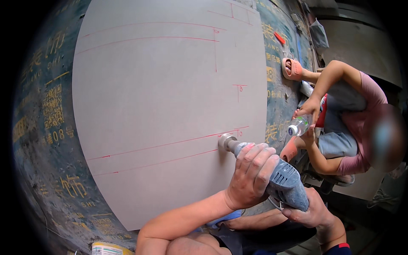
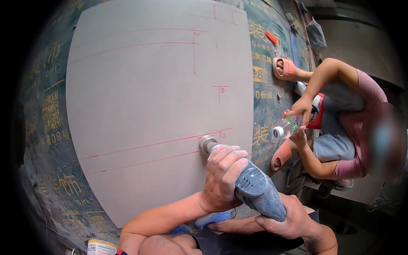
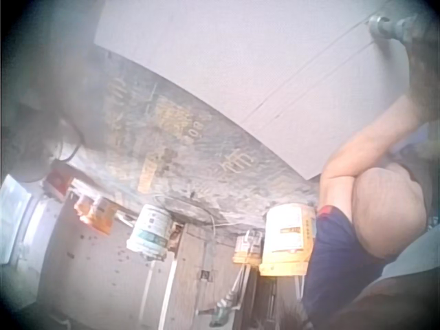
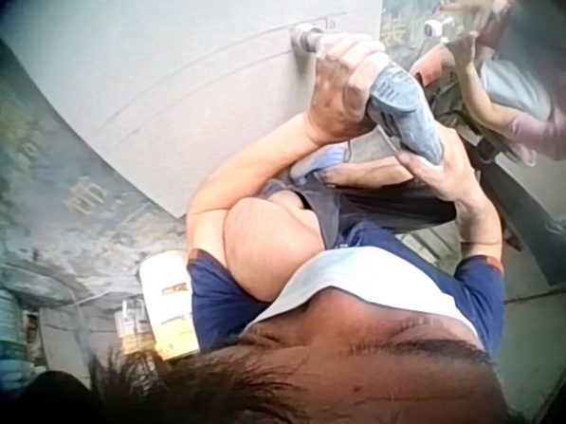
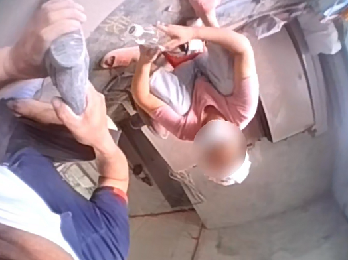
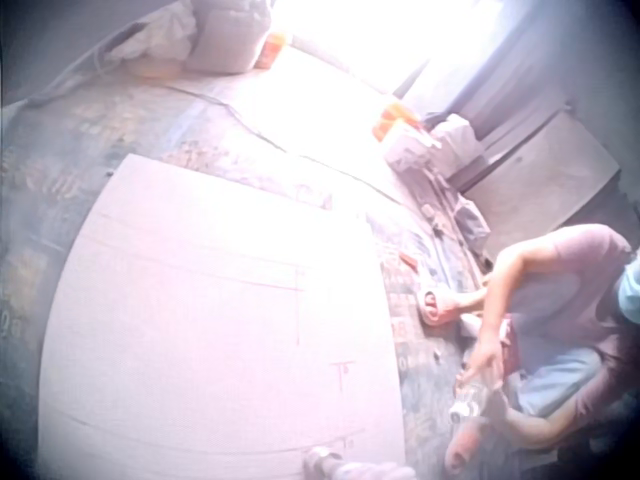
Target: The person uses a power drill with a hole saw bit to drill two circular holes into a large white tile. Another person assists by pouring water from a plastic bottle onto the drilling site to cool the area. The recorder completes the first hole, repositions the drill, and begins drilling the second hole.
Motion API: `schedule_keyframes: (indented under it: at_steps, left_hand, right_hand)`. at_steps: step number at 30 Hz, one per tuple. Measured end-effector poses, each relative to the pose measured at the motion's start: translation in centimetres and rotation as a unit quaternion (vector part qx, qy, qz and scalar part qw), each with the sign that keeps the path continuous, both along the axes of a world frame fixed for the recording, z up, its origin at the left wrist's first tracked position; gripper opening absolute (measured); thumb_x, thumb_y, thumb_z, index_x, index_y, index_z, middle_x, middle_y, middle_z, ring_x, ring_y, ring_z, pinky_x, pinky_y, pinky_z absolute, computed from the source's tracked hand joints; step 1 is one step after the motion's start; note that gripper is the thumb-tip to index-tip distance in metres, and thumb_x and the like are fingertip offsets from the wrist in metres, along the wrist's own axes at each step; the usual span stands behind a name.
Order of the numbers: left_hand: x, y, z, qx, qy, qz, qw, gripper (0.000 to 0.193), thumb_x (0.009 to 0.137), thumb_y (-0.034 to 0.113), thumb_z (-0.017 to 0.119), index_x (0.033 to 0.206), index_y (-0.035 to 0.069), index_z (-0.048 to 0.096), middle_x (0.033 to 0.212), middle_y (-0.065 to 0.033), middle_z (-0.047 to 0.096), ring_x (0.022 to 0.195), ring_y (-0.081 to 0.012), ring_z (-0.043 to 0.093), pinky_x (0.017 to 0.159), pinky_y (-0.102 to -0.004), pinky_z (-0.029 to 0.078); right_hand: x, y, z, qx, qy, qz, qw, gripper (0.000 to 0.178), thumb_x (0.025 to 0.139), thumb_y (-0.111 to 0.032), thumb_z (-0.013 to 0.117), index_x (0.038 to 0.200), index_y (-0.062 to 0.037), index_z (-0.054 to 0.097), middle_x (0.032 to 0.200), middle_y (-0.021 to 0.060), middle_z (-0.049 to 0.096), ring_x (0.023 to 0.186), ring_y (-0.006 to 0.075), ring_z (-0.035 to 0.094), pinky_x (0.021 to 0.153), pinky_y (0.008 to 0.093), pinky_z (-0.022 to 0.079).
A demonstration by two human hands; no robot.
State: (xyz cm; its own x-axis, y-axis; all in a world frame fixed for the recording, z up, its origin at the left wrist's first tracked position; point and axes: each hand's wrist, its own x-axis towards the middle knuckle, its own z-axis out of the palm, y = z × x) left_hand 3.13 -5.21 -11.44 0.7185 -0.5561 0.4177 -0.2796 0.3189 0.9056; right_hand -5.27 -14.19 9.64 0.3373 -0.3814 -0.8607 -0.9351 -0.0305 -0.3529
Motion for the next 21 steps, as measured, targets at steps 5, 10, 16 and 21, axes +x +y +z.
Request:
schedule_keyframes:
  at_steps: [5, 10, 16, 21]
  left_hand:
    - [-0.11, -0.04, -0.07, 0.002, 0.002, -0.003, 1.000, 0.056, 0.088, 0.007, 0.070, 0.141, 0.002, 0.051, 0.139, -0.0216, 0.061, 0.129, -0.0410, 0.061, 0.116, -0.0604, 0.041]
    - [-0.11, -0.05, -0.03, 0.004, 0.004, -0.004, 1.000, 0.056, 0.089, 0.007, 0.069, 0.141, 0.002, 0.050, 0.139, -0.0214, 0.061, 0.130, -0.0407, 0.061, 0.117, -0.0604, 0.041]
    - [-0.22, 0.04, -0.12, 0.010, 0.002, -0.006, 1.000, 0.055, 0.090, 0.008, 0.069, 0.141, 0.002, 0.050, 0.139, -0.0211, 0.061, 0.130, -0.0402, 0.061, 0.117, -0.0602, 0.040]
    - [-0.21, -0.08, -0.14, 0.008, 0.005, -0.002, 1.000, 0.055, 0.091, 0.008, 0.068, 0.142, 0.002, 0.050, 0.139, -0.0208, 0.061, 0.130, -0.0400, 0.060, 0.117, -0.0598, 0.040]
  right_hand:
    - [0.28, -0.04, 0.29, 0.014, 0.022, -0.021, 0.999, 0.038, 0.089, -0.022, 0.084, 0.114, 0.0024, 0.069, 0.086, 0.0065, 0.071, 0.079, 0.0111, 0.063, 0.076, 0.0301, 0.053]
    - [0.30, 0.01, 0.33, 0.023, 0.025, -0.041, 0.999, 0.037, 0.090, -0.022, 0.084, 0.113, 0.0026, 0.069, 0.088, 0.0058, 0.071, 0.079, 0.0102, 0.062, 0.075, 0.0296, 0.053]
    - [0.28, -0.06, 0.31, 0.025, 0.030, -0.041, 0.998, 0.037, 0.089, -0.021, 0.084, 0.113, 0.0024, 0.069, 0.087, 0.0056, 0.070, 0.078, 0.0101, 0.062, 0.075, 0.0296, 0.053]
    - [0.15, -0.09, 0.09, 0.020, 0.021, -0.034, 0.999, 0.036, 0.089, -0.021, 0.084, 0.112, 0.0020, 0.068, 0.086, 0.0052, 0.070, 0.077, 0.0101, 0.061, 0.074, 0.0293, 0.053]
